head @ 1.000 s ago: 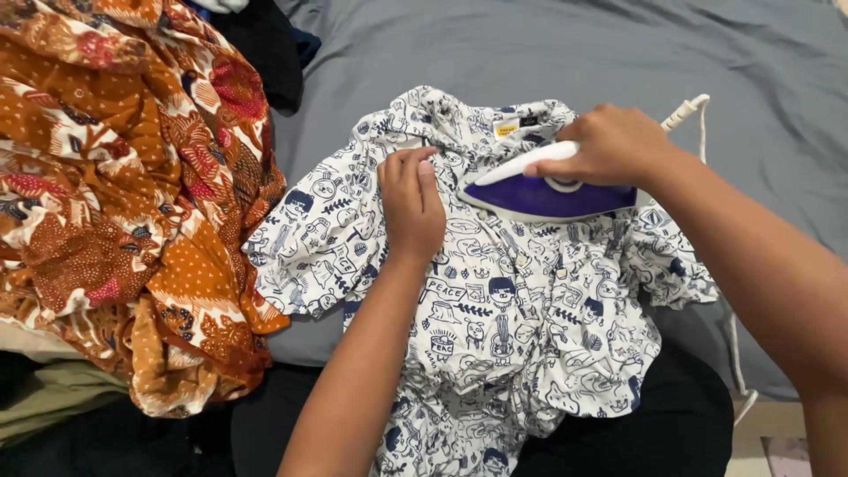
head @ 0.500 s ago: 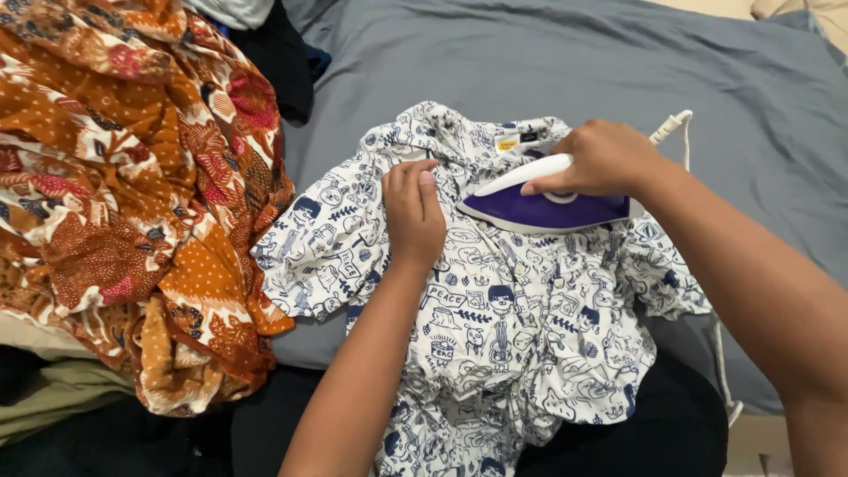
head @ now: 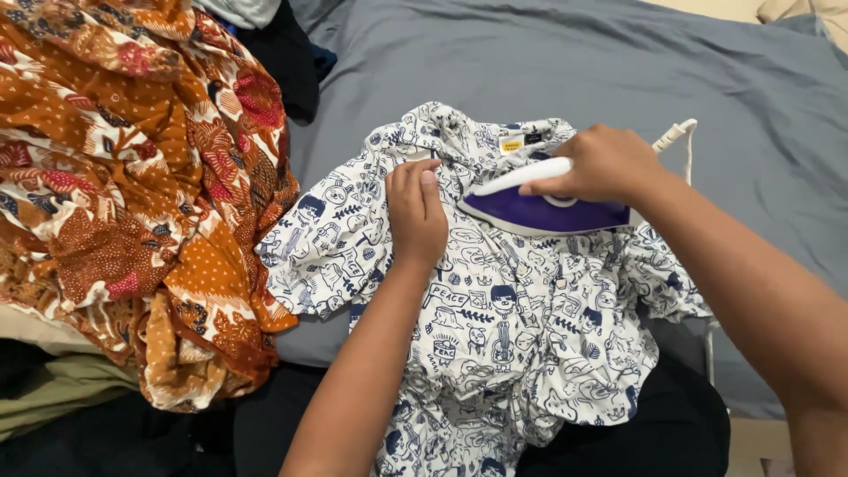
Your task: Iron a patterned short-sleeved shirt using a handheld iron.
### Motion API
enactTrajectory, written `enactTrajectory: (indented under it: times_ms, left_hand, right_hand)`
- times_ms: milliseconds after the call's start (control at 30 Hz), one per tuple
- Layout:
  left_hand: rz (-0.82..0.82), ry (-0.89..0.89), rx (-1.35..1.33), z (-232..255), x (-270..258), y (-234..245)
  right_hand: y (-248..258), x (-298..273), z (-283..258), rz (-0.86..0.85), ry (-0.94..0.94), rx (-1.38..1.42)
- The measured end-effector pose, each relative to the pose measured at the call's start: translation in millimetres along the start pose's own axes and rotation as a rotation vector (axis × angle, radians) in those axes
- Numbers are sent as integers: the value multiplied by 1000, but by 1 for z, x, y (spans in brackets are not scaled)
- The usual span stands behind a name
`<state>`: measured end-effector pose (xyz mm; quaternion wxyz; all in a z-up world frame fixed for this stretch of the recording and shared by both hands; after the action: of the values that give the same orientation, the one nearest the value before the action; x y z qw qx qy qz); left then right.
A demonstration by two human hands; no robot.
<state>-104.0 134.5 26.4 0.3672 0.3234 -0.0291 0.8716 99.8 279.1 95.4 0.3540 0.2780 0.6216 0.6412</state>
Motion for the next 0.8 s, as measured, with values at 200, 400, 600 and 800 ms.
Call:
enactTrajectory:
  times_ms: [200,400,600,800]
  left_hand:
    - [21,-15,-9,1,-1,4]
    - [76,28,-52,-2,0,8]
    - [5,55,-81,-2,-5,11]
    - [-65,27,-85,-7,-15,10]
  right_hand:
    - [14,-6,-7,140,-208,11]
    - [-4,-8,8,-89,-103,-15]
    - [14,-18,41,-36,-140,62]
    - [63,-82,76,34,-378,290]
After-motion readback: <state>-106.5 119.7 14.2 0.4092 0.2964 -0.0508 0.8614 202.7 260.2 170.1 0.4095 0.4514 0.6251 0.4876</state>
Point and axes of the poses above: each hand's wrist, its own x-axis towards the middle knuckle, its own y-axis out of the back of the hand, z = x × y, the point moved 8 cm from there along x, towards the middle knuckle, and after that the axes turned 1 degree about y, right-handed, at the moved point
